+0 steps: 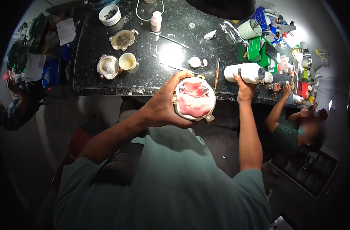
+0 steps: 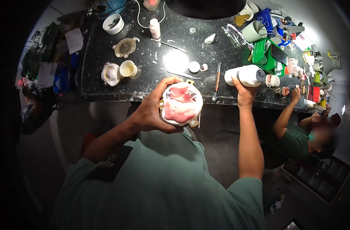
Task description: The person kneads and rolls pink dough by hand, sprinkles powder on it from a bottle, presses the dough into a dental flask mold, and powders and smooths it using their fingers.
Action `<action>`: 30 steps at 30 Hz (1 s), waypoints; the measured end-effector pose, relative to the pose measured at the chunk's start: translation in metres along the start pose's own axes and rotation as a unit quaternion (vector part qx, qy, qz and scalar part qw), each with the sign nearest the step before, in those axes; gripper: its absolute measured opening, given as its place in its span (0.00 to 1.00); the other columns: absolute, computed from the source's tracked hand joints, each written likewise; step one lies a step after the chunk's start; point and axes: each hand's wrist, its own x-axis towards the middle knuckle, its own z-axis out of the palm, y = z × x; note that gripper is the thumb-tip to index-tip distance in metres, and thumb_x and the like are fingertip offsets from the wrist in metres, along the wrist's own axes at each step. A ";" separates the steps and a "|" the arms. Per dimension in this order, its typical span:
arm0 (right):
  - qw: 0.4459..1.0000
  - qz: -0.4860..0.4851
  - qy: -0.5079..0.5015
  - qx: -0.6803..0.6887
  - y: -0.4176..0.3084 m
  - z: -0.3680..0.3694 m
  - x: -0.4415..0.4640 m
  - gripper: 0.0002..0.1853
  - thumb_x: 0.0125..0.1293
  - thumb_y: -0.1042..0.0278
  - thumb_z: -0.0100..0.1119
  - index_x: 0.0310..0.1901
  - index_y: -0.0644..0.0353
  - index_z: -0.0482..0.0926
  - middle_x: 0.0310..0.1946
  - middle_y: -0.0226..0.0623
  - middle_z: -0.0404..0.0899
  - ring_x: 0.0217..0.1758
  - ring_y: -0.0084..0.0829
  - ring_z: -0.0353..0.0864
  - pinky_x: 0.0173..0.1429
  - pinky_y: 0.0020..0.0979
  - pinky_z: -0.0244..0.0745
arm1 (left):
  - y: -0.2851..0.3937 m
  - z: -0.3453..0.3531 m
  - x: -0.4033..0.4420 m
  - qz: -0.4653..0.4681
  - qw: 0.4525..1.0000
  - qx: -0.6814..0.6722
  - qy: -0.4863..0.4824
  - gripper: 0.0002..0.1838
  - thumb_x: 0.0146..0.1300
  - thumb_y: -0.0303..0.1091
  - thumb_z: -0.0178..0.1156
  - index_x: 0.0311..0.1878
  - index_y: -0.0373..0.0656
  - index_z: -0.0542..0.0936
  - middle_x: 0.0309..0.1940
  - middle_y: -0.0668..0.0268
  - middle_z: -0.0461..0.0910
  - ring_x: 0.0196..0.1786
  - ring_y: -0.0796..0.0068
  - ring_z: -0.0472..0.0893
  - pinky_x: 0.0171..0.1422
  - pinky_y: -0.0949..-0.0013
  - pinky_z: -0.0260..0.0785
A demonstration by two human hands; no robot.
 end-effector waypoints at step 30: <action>0.822 -0.268 -0.356 -0.355 -0.170 0.041 -0.083 0.30 0.75 0.28 0.45 0.63 0.36 0.85 0.79 0.33 0.65 0.87 0.45 0.52 0.87 0.61 0.27 | 0.023 0.003 -0.002 -0.070 0.988 0.052 -0.124 0.59 0.36 0.32 0.84 0.74 0.38 0.62 0.64 0.59 0.73 0.69 0.69 0.74 0.75 0.64 0.68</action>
